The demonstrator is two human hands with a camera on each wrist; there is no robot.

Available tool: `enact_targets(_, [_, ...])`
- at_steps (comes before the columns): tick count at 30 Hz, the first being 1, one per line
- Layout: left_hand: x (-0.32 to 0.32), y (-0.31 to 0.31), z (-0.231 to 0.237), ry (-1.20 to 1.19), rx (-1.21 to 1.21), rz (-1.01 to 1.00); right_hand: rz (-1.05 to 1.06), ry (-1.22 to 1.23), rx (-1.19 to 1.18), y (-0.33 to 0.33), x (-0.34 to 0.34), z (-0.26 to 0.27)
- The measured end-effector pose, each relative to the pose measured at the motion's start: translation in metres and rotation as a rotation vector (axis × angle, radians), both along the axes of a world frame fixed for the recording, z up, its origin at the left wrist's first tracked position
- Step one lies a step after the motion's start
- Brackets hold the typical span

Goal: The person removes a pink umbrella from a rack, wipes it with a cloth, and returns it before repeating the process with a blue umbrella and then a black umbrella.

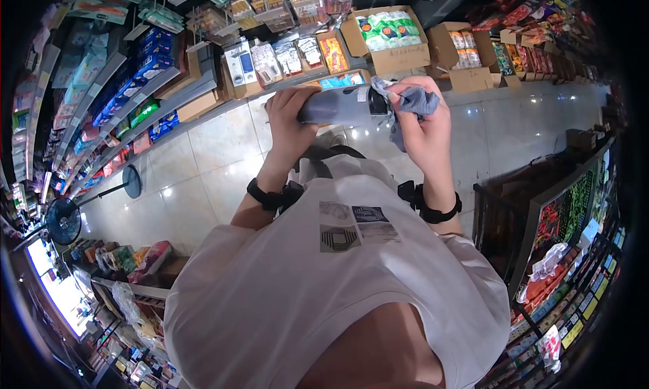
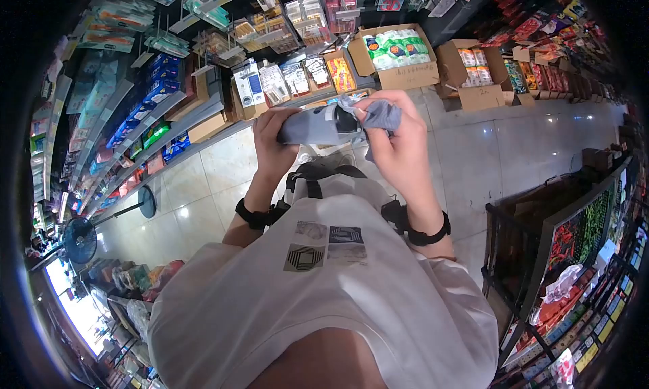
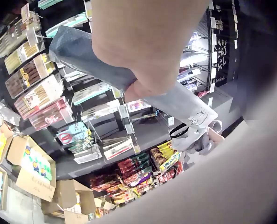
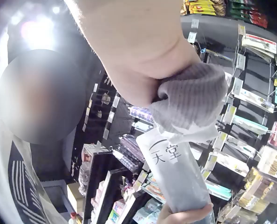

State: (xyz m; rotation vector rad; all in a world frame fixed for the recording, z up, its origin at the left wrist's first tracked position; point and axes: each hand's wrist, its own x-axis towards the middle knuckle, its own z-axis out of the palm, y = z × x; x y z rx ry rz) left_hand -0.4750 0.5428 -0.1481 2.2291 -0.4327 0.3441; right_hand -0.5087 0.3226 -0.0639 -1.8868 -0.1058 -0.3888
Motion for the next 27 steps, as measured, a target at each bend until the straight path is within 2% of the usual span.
enact_targets(6, [0.002, 0.002, 0.009, -0.083, 0.119, 0.027, -0.034, 0.090, 0.063, -0.004, 0.000, -0.007])
enact_targets(19, [0.010, 0.004, 0.017, -0.203, 0.226, 0.100, -0.082, 0.065, 0.146, -0.001, 0.003, -0.022])
enact_targets(21, [0.010, 0.005, 0.018, -0.162, 0.175, 0.094, -0.075, 0.046, 0.159, -0.001, 0.005, -0.021])
enact_targets(25, [0.011, 0.005, 0.016, -0.083, 0.085, 0.063, -0.005, -0.045, -0.022, -0.003, 0.007, -0.006])
enact_targets(27, [0.011, 0.006, 0.009, 0.039, -0.201, 0.010, 0.050, -0.066, -0.134, -0.010, 0.008, 0.001])
